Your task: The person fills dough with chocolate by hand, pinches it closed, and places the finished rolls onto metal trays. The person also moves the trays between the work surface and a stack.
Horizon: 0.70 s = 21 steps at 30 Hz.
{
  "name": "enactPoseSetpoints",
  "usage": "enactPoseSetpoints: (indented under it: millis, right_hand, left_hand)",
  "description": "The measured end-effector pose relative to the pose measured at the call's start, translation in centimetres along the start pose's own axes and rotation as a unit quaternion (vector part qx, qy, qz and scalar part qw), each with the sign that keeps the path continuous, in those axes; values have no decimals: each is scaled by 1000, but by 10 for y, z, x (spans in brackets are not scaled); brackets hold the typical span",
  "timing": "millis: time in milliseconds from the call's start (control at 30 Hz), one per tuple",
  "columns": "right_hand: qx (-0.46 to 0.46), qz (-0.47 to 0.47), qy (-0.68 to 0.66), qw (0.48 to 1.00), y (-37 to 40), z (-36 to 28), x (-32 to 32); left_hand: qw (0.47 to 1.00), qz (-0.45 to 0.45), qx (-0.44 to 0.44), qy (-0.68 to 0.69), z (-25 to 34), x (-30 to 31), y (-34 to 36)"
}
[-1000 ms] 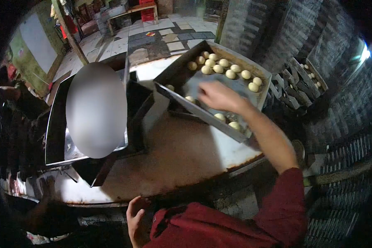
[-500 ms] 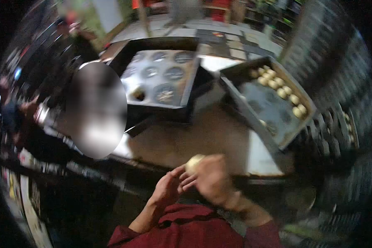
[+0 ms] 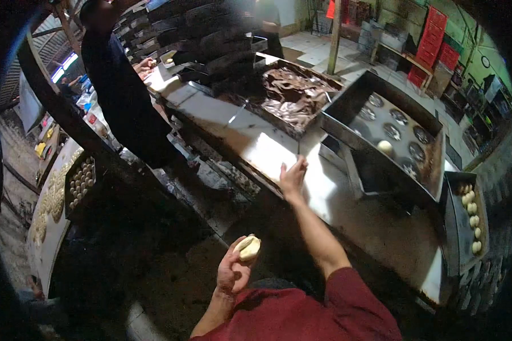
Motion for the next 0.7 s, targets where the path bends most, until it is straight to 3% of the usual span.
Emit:
enactPoseSetpoints:
  millis: [67,133,200,233,267,300,333,367,400,467,533,600,633,700]
  right_hand:
    - [-15,16,94,995,-42,15,-26]
    - [-125,68,15,990,-66,41,-52]
    - [-92,90,-2,992,-71,43,-53]
    - [-31,57,-44,997,-66,10,-38]
    - [-8,20,-4,1000,-55,-3,-43]
    - [167,-20,-62,984,-39,-22,-50]
    - [191,-111,-15,975,-34,-67,-45]
    - [132,-191,-24,972,-43,-80,-56]
    - [149,-194,6,970,-69,-77,-69]
    - [259,-119,41,958,-146,-55,-95]
    - [46,-195,114,973,-224,-33,-119]
    - [-59,-185,204,960,-277,-11,-147]
    - [-22,-178,268,946,-292,1,-164]
    - [30,-188,344,920,-301,27,-187]
  left_hand:
    - [988,47,-22,-143,15,10,-27]
    - [991,43,-18,-123,25,3,-68]
    - [967,79,-25,-242,36,-9,-115]
    - [942,74,-71,-318,39,6,-152]
    - [925,117,-113,-345,40,2,-179]
    - [912,66,-99,-392,34,10,-218]
    - [896,20,-78,-436,26,19,-245]
    - [861,-1,52,-506,23,-4,-253]
    - [919,-60,-13,-390,17,-31,-260]
    - [941,-80,31,-327,29,-63,-274]
    - [941,-105,48,-317,45,-88,-276]
    - [965,-82,78,-235,59,-102,-281]
    - [953,-71,66,-287,68,-104,-283]
    - [968,-41,70,-236,78,-95,-291]
Point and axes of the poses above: each hand's wrist, its own y-axis away from the middle knuckle, its own x-axis out of the back of the hand, z = x × y, the point moved 5 cm from there along -y, towards the middle knuckle
